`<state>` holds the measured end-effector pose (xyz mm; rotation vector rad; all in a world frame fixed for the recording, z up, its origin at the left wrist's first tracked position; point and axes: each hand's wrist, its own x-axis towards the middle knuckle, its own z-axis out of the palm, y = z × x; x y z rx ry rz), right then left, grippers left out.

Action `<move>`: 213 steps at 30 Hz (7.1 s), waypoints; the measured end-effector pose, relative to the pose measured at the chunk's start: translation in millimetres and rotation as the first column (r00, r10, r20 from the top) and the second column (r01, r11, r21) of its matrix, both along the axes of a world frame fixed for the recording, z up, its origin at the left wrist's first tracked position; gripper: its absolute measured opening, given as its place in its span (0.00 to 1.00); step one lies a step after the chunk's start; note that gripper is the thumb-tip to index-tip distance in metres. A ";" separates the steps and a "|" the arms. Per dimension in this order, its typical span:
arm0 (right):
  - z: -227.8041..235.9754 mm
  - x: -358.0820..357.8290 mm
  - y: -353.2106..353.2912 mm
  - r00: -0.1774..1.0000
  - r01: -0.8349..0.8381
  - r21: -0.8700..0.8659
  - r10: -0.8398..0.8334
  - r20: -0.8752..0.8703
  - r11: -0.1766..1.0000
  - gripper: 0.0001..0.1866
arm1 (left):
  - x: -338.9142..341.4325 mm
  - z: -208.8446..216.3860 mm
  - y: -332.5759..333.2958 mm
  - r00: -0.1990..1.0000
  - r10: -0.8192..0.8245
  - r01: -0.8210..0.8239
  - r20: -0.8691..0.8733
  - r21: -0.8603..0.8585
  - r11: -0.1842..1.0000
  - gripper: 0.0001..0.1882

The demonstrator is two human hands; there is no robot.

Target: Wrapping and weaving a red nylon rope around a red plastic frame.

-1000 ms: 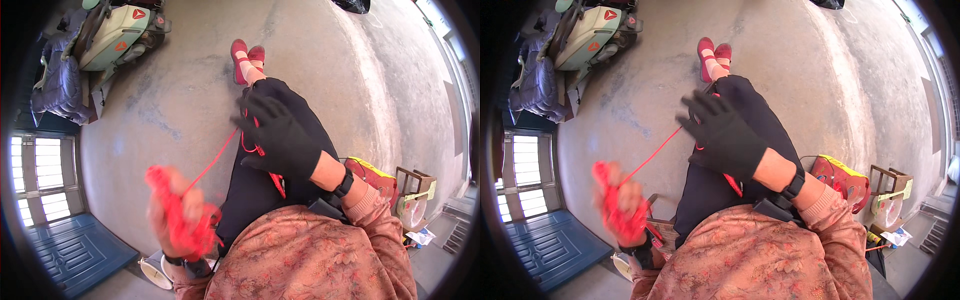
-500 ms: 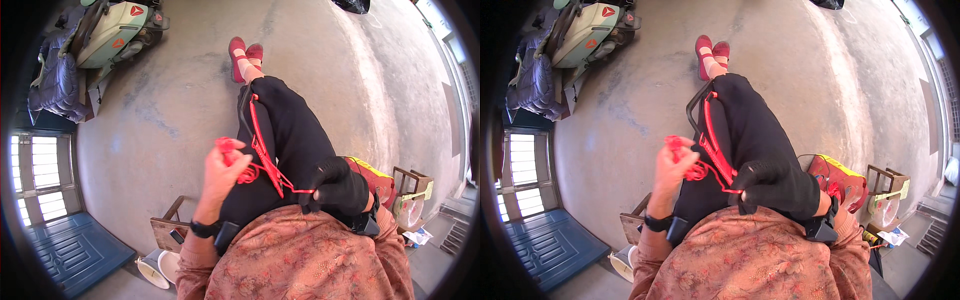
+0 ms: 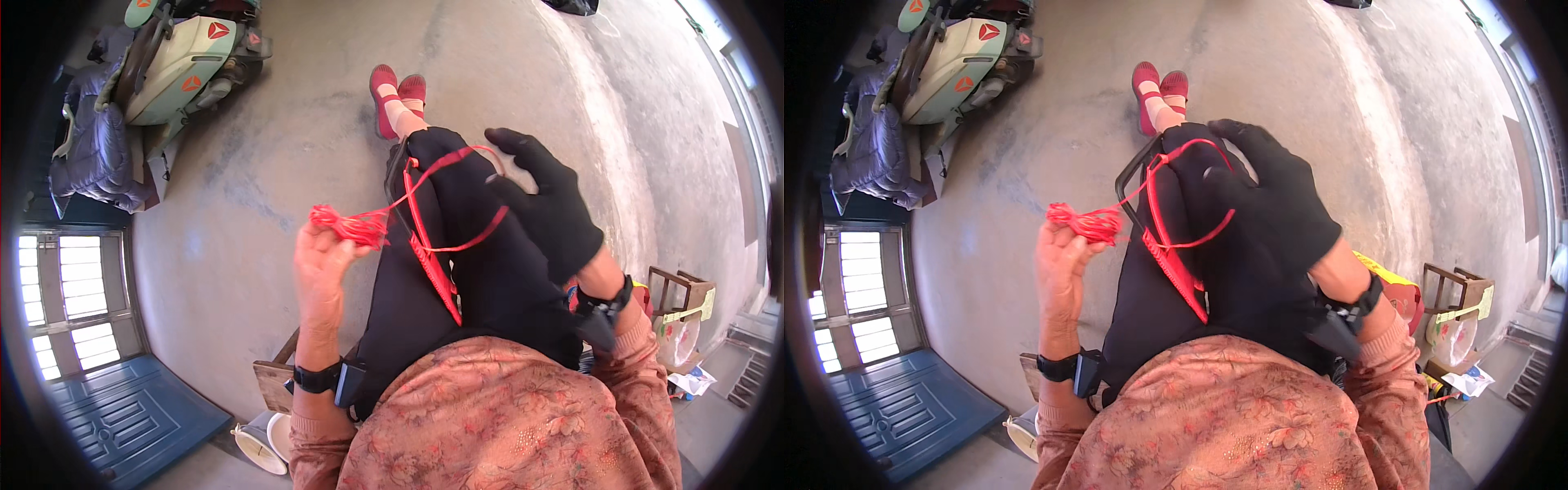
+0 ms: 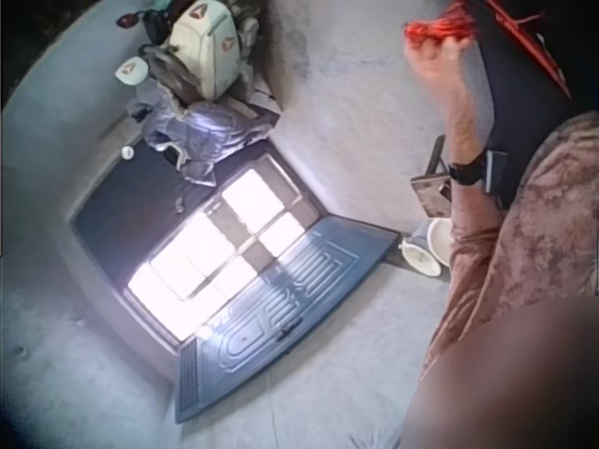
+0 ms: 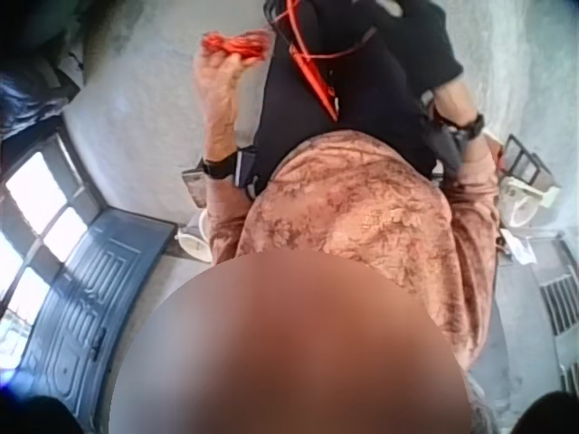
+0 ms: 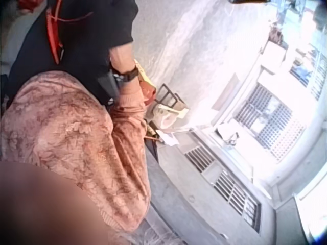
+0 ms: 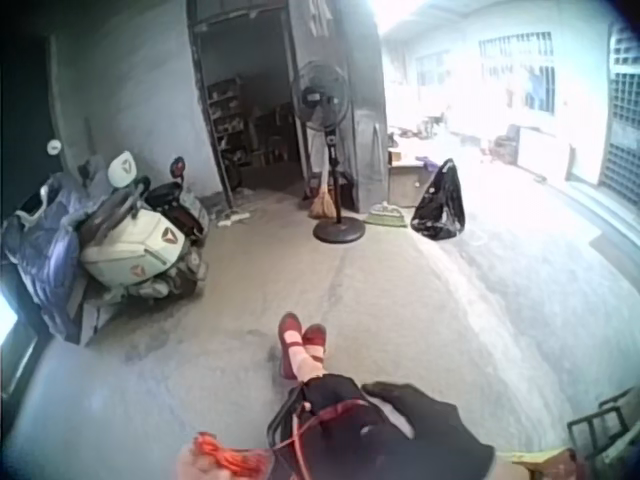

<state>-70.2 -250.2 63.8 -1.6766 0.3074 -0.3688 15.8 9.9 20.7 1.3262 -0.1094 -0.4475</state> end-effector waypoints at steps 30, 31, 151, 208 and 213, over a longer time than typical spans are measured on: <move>-46.8 -27.4 30.7 0.913 -0.121 0.805 0.384 -0.139 0.581 0.12 | -53.9 9.5 47.2 0.706 -0.379 -0.074 -0.599 -0.594 0.801 0.22; -61.8 -22.0 32.7 0.899 -0.128 0.755 0.397 -0.186 0.643 0.12 | -61.0 7.0 57.7 0.708 -0.373 -0.077 -0.600 -0.591 0.803 0.22; -77.9 -7.6 75.0 0.836 -0.271 0.239 0.351 -0.422 0.932 0.16 | -99.5 19.2 68.3 0.816 -0.272 0.219 -0.509 -0.164 0.962 0.10; 13.9 -59.0 26.7 0.898 -0.439 0.051 0.438 0.030 0.897 0.04 | -29.7 -16.6 -44.2 0.949 -0.222 0.027 0.223 0.646 0.763 0.17; 24.2 -28.9 16.0 0.952 -0.207 -0.536 0.296 0.084 0.819 0.08 | -16.6 -19.1 -23.4 0.992 -0.108 0.090 0.061 0.236 0.968 0.19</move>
